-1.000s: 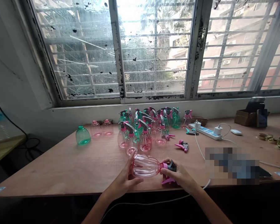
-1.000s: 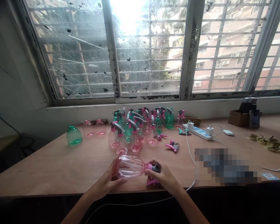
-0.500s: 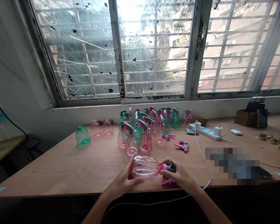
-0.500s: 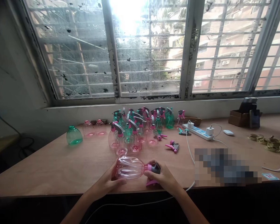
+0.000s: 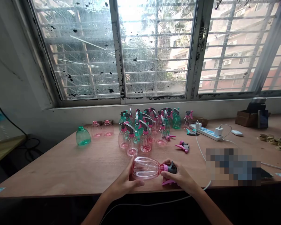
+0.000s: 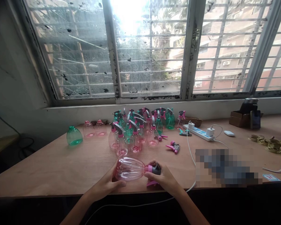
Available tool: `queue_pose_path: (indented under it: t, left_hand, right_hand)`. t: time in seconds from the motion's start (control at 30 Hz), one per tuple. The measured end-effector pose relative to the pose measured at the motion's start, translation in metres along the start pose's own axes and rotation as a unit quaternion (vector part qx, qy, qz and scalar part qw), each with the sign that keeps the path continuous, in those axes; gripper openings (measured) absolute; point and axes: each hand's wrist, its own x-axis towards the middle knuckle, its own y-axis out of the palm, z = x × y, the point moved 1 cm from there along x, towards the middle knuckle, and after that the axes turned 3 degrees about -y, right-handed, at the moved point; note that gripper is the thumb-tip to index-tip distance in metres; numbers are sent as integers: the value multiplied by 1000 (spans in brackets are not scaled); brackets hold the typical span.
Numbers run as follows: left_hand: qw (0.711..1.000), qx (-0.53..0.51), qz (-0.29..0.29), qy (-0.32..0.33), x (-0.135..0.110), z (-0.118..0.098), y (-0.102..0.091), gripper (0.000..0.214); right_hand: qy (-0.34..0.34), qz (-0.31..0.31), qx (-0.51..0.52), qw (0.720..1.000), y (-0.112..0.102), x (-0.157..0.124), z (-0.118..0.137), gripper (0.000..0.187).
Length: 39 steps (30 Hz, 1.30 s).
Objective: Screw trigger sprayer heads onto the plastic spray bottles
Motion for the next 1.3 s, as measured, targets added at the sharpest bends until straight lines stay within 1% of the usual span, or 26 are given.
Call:
queue_pose_path:
  t: [0.1, 0.3, 0.43, 0.5, 0.6, 0.7, 0.8, 0.9, 1.03, 1.2, 1.3]
  left_hand:
    - [1000, -8, 15, 6, 0, -2, 1, 94]
    - [999, 24, -25, 21, -1, 4, -1, 100]
    - [997, 57, -38, 28, -1, 7, -1, 98]
    - [997, 65, -39, 29, 0, 7, -2, 101]
    - [1000, 25, -11, 9, 0, 8, -2, 102]
    - [1000, -24, 17, 0, 0, 8, -1, 98]
    - [999, -38, 9, 12, 0, 5, 0, 94]
    - [998, -54, -1, 17, 0, 2, 2, 97]
    - [999, -29, -19, 15, -2, 3, 2, 102]
    - [999, -20, -12, 28, -3, 3, 2, 100]
    - [1000, -16, -10, 12, -2, 4, 0, 105]
  right_hand:
    - [5, 4, -1, 1000, 0, 0, 2, 40]
    - [11, -1, 22, 1000, 1, 1, 2, 38]
    - [14, -2, 25, 1000, 1, 2, -1, 39]
    - [13, -3, 22, 1000, 0, 2, -2, 40]
    - [14, -4, 19, 1000, 0, 2, -1, 41]
    - [17, -4, 21, 1000, 1, 1, 0, 42]
    - [18, -7, 25, 999, 2, 1, 2, 42]
    - [16, -11, 45, 999, 3, 1, 6, 40]
    - [10, -18, 71, 997, 3, 0, 11, 40]
    - [16, -16, 74, 997, 3, 1, 10, 42]
    - [17, -8, 58, 998, 2, 2, 5, 41]
